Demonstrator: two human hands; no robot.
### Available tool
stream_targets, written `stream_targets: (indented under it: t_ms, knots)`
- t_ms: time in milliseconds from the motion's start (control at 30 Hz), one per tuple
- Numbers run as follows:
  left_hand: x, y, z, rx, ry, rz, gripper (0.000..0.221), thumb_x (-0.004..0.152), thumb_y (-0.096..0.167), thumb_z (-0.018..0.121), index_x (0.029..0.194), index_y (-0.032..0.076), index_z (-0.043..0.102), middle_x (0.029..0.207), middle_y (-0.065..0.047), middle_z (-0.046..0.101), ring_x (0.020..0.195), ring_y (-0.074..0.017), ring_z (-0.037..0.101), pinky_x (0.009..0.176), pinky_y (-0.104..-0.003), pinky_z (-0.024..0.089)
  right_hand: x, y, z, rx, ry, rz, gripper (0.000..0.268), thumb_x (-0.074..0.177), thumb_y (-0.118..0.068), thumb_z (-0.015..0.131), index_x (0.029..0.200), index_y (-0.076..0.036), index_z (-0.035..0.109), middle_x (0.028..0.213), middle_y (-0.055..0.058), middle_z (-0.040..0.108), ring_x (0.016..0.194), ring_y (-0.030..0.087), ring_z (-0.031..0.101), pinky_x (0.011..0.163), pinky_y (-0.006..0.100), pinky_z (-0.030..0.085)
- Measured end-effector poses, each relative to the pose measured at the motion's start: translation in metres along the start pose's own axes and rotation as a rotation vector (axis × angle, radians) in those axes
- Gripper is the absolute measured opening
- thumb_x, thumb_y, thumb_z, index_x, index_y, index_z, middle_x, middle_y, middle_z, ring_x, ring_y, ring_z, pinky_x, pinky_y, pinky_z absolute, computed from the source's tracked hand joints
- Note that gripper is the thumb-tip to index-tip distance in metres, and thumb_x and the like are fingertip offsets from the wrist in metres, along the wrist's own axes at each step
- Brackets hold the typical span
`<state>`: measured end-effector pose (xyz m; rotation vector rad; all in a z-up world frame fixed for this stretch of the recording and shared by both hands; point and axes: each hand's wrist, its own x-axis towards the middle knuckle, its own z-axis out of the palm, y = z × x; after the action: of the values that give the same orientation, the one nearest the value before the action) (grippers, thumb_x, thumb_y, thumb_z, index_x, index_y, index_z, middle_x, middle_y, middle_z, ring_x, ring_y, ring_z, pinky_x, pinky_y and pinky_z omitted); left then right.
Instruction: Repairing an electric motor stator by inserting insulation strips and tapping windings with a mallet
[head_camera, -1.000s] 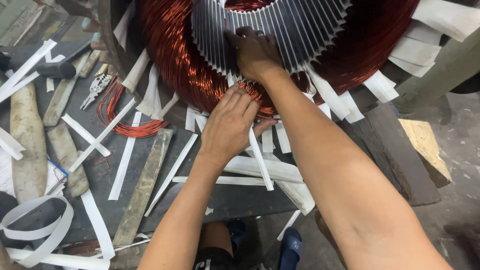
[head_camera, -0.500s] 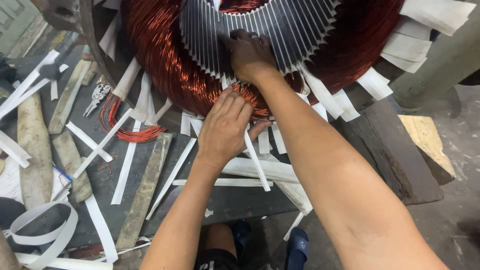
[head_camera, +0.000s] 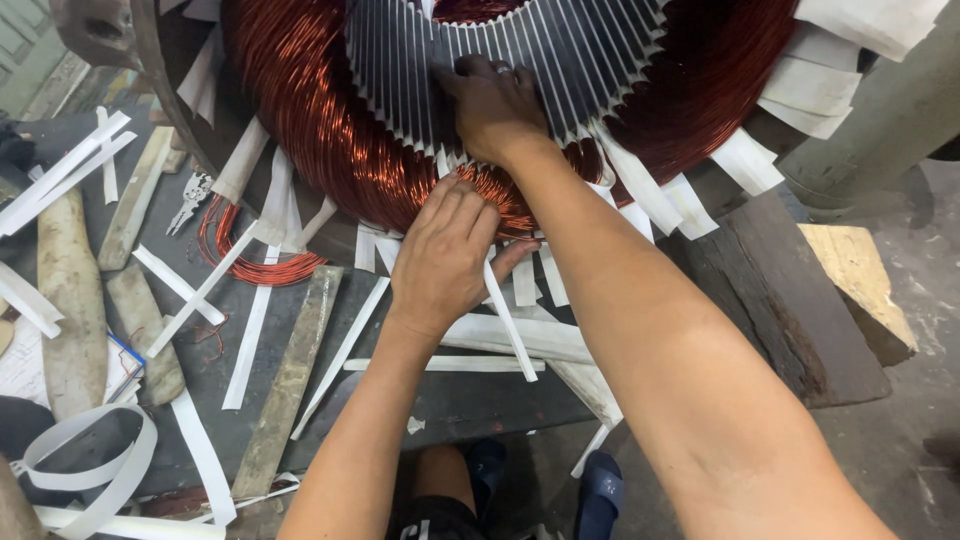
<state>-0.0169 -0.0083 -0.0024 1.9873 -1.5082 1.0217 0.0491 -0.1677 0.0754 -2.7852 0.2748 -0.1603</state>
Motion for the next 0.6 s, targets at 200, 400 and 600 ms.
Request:
stream_targets:
  t_ms: [200, 400, 600]
  knots:
    - [-0.001, -0.001, 0.001, 0.009, 0.002, -0.005, 0.051, 0.111, 0.048, 0.064, 0.097, -0.001, 0.062, 0.096, -0.017, 0.061, 0.099, -0.036, 0.064, 0.122, -0.055, 0.048, 0.007, 0.004, 0.005, -0.034, 0.03, -0.034, 0.093, 0.094, 0.017, 0.047, 0.166, -0.04, 0.04, 0.171, 0.006, 0.039, 0.157, 0.037, 0.033, 0.131, 0.057, 0.015]
    - [-0.003, -0.003, 0.002, 0.016, 0.018, -0.005, 0.049, 0.11, 0.048, 0.066, 0.095, 0.001, 0.062, 0.093, -0.016, 0.059, 0.098, -0.0359, 0.064, 0.122, -0.054, 0.048, 0.012, 0.006, 0.009, -0.058, 0.011, -0.033, 0.098, 0.088, 0.02, 0.045, 0.166, -0.04, 0.042, 0.167, 0.005, 0.04, 0.151, 0.036, 0.037, 0.129, 0.051, 0.018]
    - [-0.005, -0.004, 0.001, 0.015, 0.02, -0.009, 0.049, 0.11, 0.048, 0.066, 0.096, 0.001, 0.063, 0.094, -0.015, 0.059, 0.102, -0.0364, 0.065, 0.123, -0.052, 0.048, 0.008, -0.002, 0.006, -0.085, 0.016, -0.044, 0.095, 0.09, 0.019, 0.044, 0.166, -0.036, 0.042, 0.167, 0.009, 0.04, 0.151, 0.04, 0.036, 0.126, 0.054, 0.021]
